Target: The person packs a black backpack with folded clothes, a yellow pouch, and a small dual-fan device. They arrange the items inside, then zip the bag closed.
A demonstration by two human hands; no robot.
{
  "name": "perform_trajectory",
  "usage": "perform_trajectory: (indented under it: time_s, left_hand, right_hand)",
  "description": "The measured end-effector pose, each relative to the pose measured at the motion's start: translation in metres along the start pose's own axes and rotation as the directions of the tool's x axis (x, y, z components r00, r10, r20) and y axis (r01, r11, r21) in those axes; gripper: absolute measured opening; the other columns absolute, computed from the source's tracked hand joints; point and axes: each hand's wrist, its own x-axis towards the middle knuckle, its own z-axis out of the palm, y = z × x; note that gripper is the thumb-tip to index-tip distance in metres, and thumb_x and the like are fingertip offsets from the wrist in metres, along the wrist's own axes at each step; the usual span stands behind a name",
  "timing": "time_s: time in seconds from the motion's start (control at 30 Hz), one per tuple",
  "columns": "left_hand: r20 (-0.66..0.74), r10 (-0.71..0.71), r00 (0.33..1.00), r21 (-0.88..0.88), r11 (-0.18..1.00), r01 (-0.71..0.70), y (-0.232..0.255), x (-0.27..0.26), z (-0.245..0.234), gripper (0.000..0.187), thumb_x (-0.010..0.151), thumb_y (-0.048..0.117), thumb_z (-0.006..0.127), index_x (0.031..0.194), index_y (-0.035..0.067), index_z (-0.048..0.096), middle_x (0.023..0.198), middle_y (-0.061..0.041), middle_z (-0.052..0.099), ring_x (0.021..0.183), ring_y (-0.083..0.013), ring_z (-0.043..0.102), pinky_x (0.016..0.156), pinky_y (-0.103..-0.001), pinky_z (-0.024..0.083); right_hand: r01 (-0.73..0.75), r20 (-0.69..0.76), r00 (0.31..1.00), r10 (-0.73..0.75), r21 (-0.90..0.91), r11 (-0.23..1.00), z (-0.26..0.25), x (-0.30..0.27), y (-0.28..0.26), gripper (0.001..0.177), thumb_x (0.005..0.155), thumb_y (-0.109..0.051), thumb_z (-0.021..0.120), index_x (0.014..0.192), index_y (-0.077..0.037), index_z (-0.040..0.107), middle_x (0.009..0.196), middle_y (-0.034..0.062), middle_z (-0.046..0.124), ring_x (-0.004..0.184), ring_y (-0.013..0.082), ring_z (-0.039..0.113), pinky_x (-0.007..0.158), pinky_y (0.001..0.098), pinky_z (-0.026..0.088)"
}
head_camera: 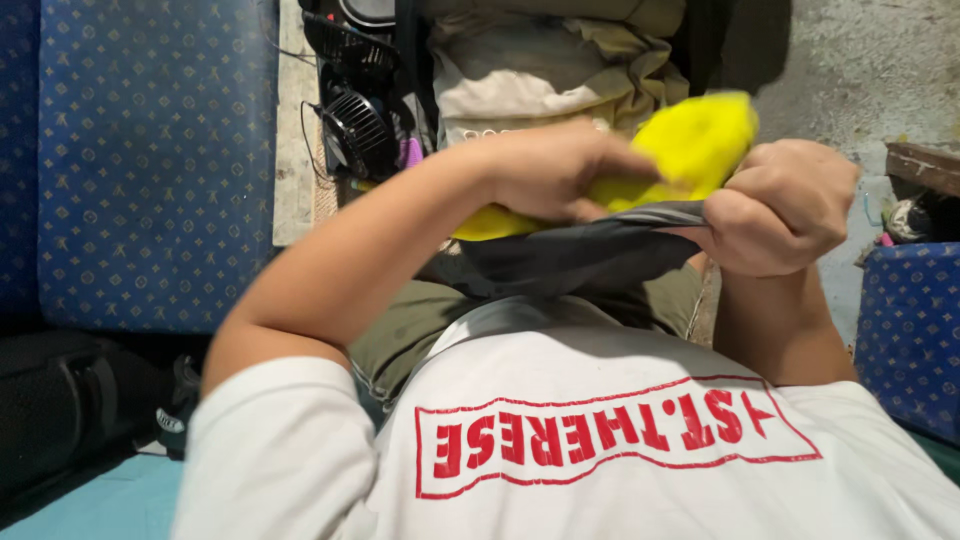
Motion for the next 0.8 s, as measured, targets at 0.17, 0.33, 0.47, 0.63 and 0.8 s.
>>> perform_trajectory:
  time_s: [0.17,0.33,0.47,0.63,0.8]
  left_hand:
    - [0.296,-0.084,0.951,0.070,0.995,0.066,-0.028,0.010,0.002,0.051,0.087,0.017,0.072,0.137,0.013,0.063,0.123,-0.008,0.074,0.111,-0.0260,0.071,0.098,-0.036,0.051]
    - [0.021,-0.252,0.968,-0.510,0.830,0.227,-0.024,0.024,0.054,0.039,0.096,0.019,0.067,0.131,0.003,0.064,0.130,-0.014,0.069,0.122,-0.0294,0.064,0.101,-0.037,0.050]
    - [-0.432,0.300,0.851,0.254,0.945,-0.205,0.003,-0.011,0.043,0.026,0.107,0.031,0.061,0.125,0.012,0.062,0.130,-0.016,0.067,0.118,-0.0327,0.060,0.105,-0.039,0.045]
    - [-0.185,-0.101,0.978,-0.051,0.994,0.093,0.064,-0.078,0.024,0.040,0.108,0.043,0.051,0.125,0.009,0.063,0.089,-0.013,0.068,0.086,-0.0322,0.068,0.084,-0.043,0.052]
    - [-0.390,-0.027,0.920,0.366,0.913,0.182,0.098,-0.123,0.024,0.052,0.100,0.048,0.065,0.133,0.008,0.057,0.065,-0.003,0.062,0.073,-0.0292,0.065,0.085,-0.044,0.050]
  right_hand:
    - [-0.045,0.083,0.995,0.053,-0.098,0.994,-0.009,0.004,-0.007,0.051,0.071,-0.036,0.097,0.073,-0.006,0.056,0.065,0.0090,0.052,0.056,0.0310,0.055,0.054,0.0410,0.044]
    - [-0.057,0.051,0.997,0.061,-0.080,0.995,-0.002,0.006,-0.003,0.062,0.066,-0.043,0.102,0.073,-0.007,0.053,0.067,0.0122,0.056,0.057,0.0343,0.057,0.054,0.0415,0.046]
    - [-0.036,0.026,0.999,0.034,0.061,0.997,0.007,-0.003,0.008,0.066,0.059,-0.053,0.096,0.071,-0.004,0.053,0.062,0.0089,0.051,0.054,0.0311,0.056,0.053,0.0393,0.044]
    - [-0.348,0.193,0.928,0.320,0.132,0.928,0.009,-0.005,-0.001,0.058,0.064,-0.041,0.097,0.081,-0.001,0.058,0.083,0.0120,0.061,0.074,0.0255,0.063,0.067,0.0348,0.050]
    - [-0.461,0.376,0.854,0.359,0.227,0.858,0.015,0.019,-0.013,0.042,0.072,-0.024,0.091,0.081,-0.001,0.056,0.098,0.0150,0.066,0.109,0.0336,0.070,0.085,0.0385,0.054]
